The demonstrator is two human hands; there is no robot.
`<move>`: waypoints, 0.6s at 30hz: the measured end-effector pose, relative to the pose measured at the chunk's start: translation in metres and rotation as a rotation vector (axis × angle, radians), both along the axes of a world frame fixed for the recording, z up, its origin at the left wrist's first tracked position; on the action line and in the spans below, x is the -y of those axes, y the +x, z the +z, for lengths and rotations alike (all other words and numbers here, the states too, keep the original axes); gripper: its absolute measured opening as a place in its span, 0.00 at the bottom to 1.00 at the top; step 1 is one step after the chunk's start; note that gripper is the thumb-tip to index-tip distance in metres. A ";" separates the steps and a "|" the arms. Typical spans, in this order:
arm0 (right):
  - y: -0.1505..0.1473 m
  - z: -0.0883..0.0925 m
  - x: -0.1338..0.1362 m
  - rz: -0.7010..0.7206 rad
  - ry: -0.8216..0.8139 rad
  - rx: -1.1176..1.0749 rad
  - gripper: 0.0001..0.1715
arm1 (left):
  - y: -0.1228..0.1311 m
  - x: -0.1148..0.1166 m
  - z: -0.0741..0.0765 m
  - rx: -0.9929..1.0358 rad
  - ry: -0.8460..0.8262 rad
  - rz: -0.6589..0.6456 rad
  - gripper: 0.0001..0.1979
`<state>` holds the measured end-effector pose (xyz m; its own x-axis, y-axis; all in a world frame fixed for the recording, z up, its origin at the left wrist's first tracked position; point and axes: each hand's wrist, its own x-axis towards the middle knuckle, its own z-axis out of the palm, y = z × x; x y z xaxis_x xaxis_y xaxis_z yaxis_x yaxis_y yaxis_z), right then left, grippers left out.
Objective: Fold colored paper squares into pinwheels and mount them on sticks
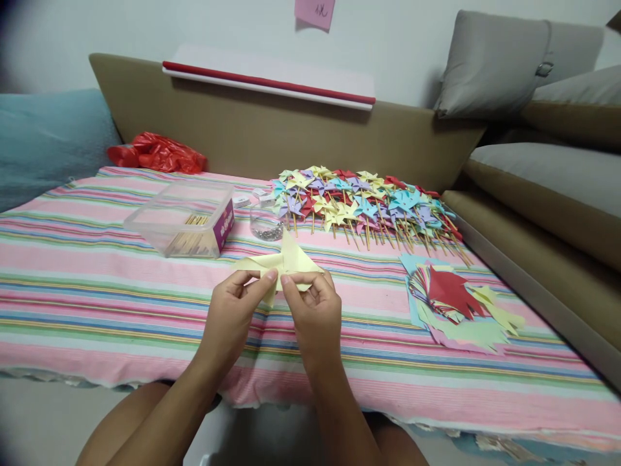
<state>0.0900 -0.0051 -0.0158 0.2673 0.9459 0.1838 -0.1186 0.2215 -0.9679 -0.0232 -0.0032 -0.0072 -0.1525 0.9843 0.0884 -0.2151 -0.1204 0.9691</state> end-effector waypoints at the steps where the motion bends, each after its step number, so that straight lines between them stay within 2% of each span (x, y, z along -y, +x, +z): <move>1: 0.000 0.000 0.000 -0.002 -0.004 -0.002 0.10 | 0.000 0.000 0.000 -0.002 0.003 -0.001 0.14; 12: -0.005 -0.002 0.000 -0.007 0.001 -0.053 0.10 | 0.000 0.001 -0.001 -0.003 0.001 -0.031 0.14; 18: -0.007 -0.002 0.000 -0.054 0.012 -0.036 0.12 | 0.001 -0.001 -0.002 0.055 -0.017 -0.048 0.13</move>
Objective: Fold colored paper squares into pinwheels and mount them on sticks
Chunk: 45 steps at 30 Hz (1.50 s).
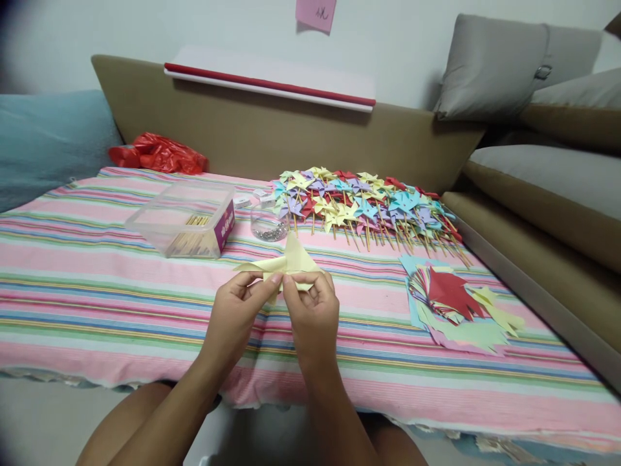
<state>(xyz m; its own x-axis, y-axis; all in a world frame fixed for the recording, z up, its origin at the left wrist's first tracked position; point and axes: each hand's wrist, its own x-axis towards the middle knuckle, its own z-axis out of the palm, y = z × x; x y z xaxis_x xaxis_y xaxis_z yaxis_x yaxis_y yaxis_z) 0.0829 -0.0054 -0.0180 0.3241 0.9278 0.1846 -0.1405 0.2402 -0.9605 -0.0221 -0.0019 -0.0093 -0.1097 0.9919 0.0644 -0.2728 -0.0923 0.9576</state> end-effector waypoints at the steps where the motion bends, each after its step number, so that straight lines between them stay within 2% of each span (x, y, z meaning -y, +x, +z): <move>1: -0.001 0.000 0.000 -0.010 -0.001 0.024 0.12 | 0.000 0.000 0.000 -0.002 0.003 0.000 0.13; 4: -0.004 -0.001 -0.002 -0.023 0.013 0.040 0.15 | 0.001 0.000 -0.001 -0.036 0.018 0.024 0.13; 7: -0.001 -0.004 -0.004 -0.092 0.091 0.020 0.37 | -0.001 -0.001 0.000 -0.063 0.030 0.030 0.14; 8: 0.002 -0.005 -0.005 -0.121 0.107 0.050 0.43 | -0.003 -0.001 0.001 -0.076 0.035 0.012 0.14; 9: 0.006 -0.005 -0.006 -0.133 0.104 0.108 0.44 | -0.006 -0.002 0.001 -0.093 0.040 -0.019 0.13; 10: 0.010 -0.004 -0.006 -0.123 0.082 0.182 0.41 | -0.009 -0.003 0.001 -0.113 0.050 -0.057 0.13; 12: 0.021 -0.001 -0.006 -0.044 0.029 0.302 0.26 | -0.015 -0.006 0.001 -0.185 0.081 -0.132 0.12; 13: 0.025 0.001 -0.007 0.017 0.011 0.325 0.19 | -0.018 -0.007 0.002 -0.234 0.097 -0.158 0.12; 15: 0.032 0.004 -0.007 0.136 -0.006 0.301 0.13 | -0.023 -0.008 0.002 -0.324 0.118 -0.192 0.12; 19: 0.034 0.006 -0.007 0.237 -0.004 0.243 0.11 | -0.029 -0.010 0.002 -0.380 0.121 -0.259 0.12; 27: 0.031 0.001 -0.006 0.229 -0.024 0.259 0.11 | -0.032 -0.011 0.002 -0.345 0.098 -0.283 0.11; 30: 0.025 0.002 -0.005 0.220 -0.066 0.089 0.14 | -0.027 -0.009 0.004 -0.251 0.086 -0.211 0.12; 34: 0.015 0.005 -0.004 0.158 -0.133 -0.204 0.18 | -0.011 -0.001 0.002 -0.027 0.012 -0.098 0.17; 39: 0.003 0.003 -0.001 0.155 -0.148 -0.225 0.15 | 0.015 0.008 -0.003 0.144 -0.059 -0.099 0.17; 45: -0.005 0.000 -0.001 0.200 -0.127 -0.275 0.10 | 0.023 0.005 0.000 0.146 -0.027 0.053 0.11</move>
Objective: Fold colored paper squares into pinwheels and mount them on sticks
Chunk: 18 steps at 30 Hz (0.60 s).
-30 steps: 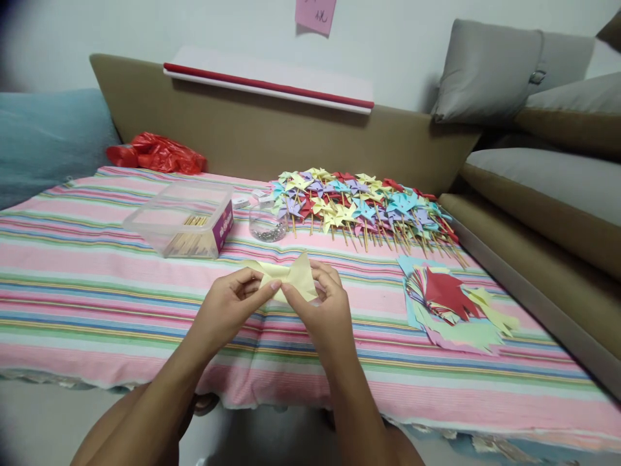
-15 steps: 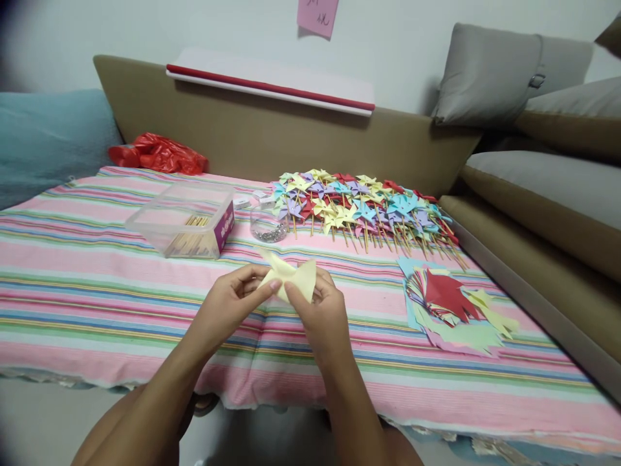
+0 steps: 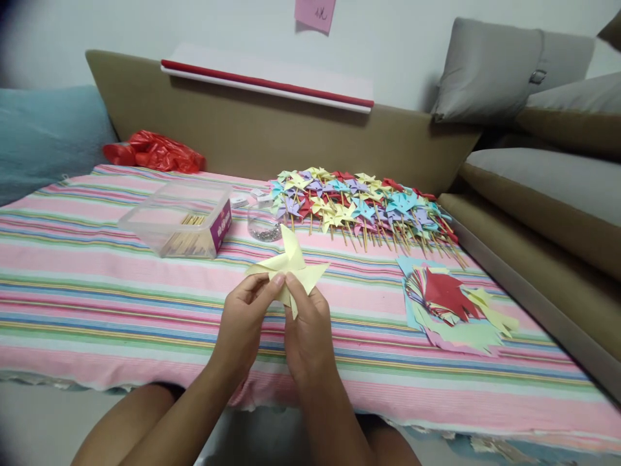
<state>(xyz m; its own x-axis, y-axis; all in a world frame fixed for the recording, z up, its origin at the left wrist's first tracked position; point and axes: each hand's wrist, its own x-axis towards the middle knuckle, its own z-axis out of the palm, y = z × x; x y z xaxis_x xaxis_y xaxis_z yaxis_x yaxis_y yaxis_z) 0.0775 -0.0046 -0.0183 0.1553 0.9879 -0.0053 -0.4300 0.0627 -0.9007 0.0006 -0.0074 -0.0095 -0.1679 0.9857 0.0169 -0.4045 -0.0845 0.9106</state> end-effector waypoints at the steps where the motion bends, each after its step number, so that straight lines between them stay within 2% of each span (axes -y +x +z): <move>1: -0.001 0.001 0.000 0.003 0.009 0.004 0.11 | -0.001 -0.001 0.000 -0.002 -0.010 0.018 0.12; 6: -0.007 0.006 0.002 0.049 0.020 -0.061 0.16 | -0.006 -0.005 -0.007 0.006 -0.008 0.029 0.12; 9: -0.005 0.006 0.003 -0.040 0.021 -0.096 0.21 | -0.011 -0.010 -0.009 0.082 0.004 0.024 0.13; 11: 0.000 0.005 0.003 -0.117 0.062 -0.036 0.30 | -0.014 -0.013 -0.009 0.143 -0.005 0.040 0.14; 13: 0.007 0.005 0.004 -0.109 0.158 0.129 0.34 | -0.018 -0.015 -0.008 0.186 -0.018 0.054 0.15; 15: 0.013 0.005 0.005 -0.042 0.245 0.344 0.25 | -0.020 -0.016 -0.007 0.201 -0.014 0.053 0.14; 18: 0.018 0.006 0.006 0.024 0.292 0.570 0.10 | -0.022 -0.016 -0.007 0.191 0.006 0.048 0.13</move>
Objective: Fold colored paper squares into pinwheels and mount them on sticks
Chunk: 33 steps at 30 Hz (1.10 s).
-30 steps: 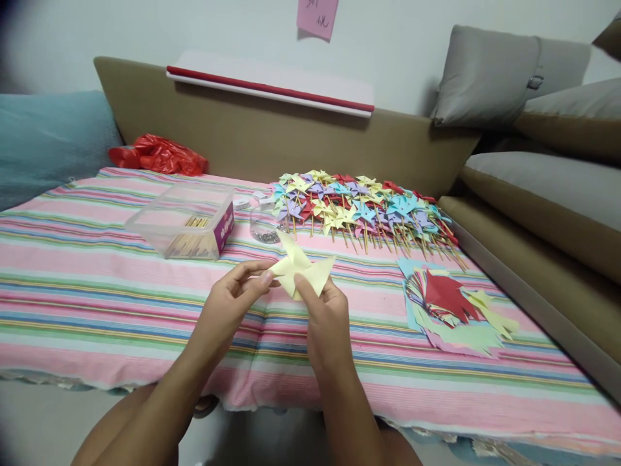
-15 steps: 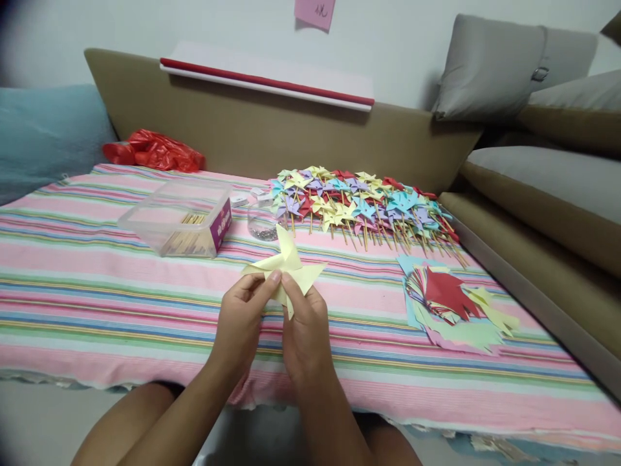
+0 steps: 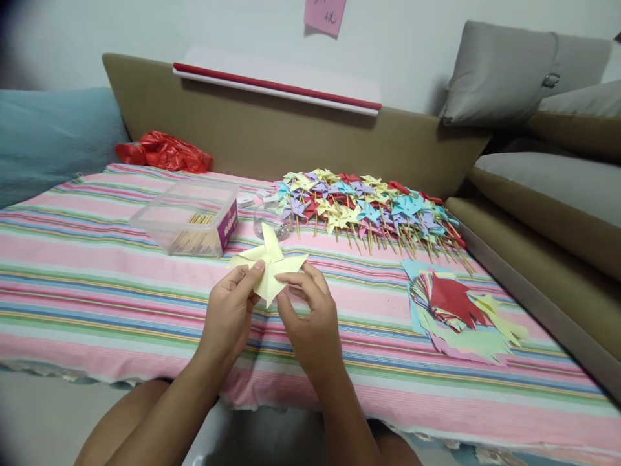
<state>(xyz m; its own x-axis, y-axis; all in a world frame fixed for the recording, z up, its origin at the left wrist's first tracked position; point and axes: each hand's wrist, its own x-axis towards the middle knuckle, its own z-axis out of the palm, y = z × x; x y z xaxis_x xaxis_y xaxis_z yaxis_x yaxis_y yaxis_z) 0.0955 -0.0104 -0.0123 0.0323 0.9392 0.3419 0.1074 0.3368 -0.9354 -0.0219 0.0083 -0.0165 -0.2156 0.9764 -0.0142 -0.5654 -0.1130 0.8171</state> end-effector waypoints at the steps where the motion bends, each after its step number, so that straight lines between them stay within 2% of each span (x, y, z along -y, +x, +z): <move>1: 0.001 0.000 0.000 -0.006 0.006 0.035 0.09 | 0.000 0.000 0.000 -0.004 0.004 0.000 0.13; 5: 0.002 -0.001 -0.001 -0.034 -0.010 0.022 0.04 | -0.001 0.001 -0.001 -0.039 0.013 -0.024 0.11; 10: 0.003 -0.004 -0.006 -0.058 -0.015 -0.088 0.09 | 0.000 0.005 0.002 -0.181 0.019 -0.023 0.11; 15: 0.003 -0.006 -0.007 -0.178 -0.015 -0.096 0.08 | 0.002 0.008 0.006 -0.301 0.020 -0.026 0.14; 24: -0.001 -0.006 -0.007 -0.255 -0.041 -0.073 0.09 | 0.002 0.009 0.000 -0.314 0.045 -0.068 0.13; 33: -0.004 -0.009 -0.009 -0.296 0.000 -0.060 0.08 | 0.003 0.011 0.006 -0.313 0.030 -0.075 0.13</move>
<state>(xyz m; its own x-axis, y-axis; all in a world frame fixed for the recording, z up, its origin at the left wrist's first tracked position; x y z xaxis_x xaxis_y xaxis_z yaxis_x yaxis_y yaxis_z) 0.0911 -0.0012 -0.0211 0.3247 0.8859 0.3312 0.1455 0.2992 -0.9430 -0.0185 -0.0032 -0.0101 -0.1327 0.9886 0.0708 -0.2946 -0.1076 0.9496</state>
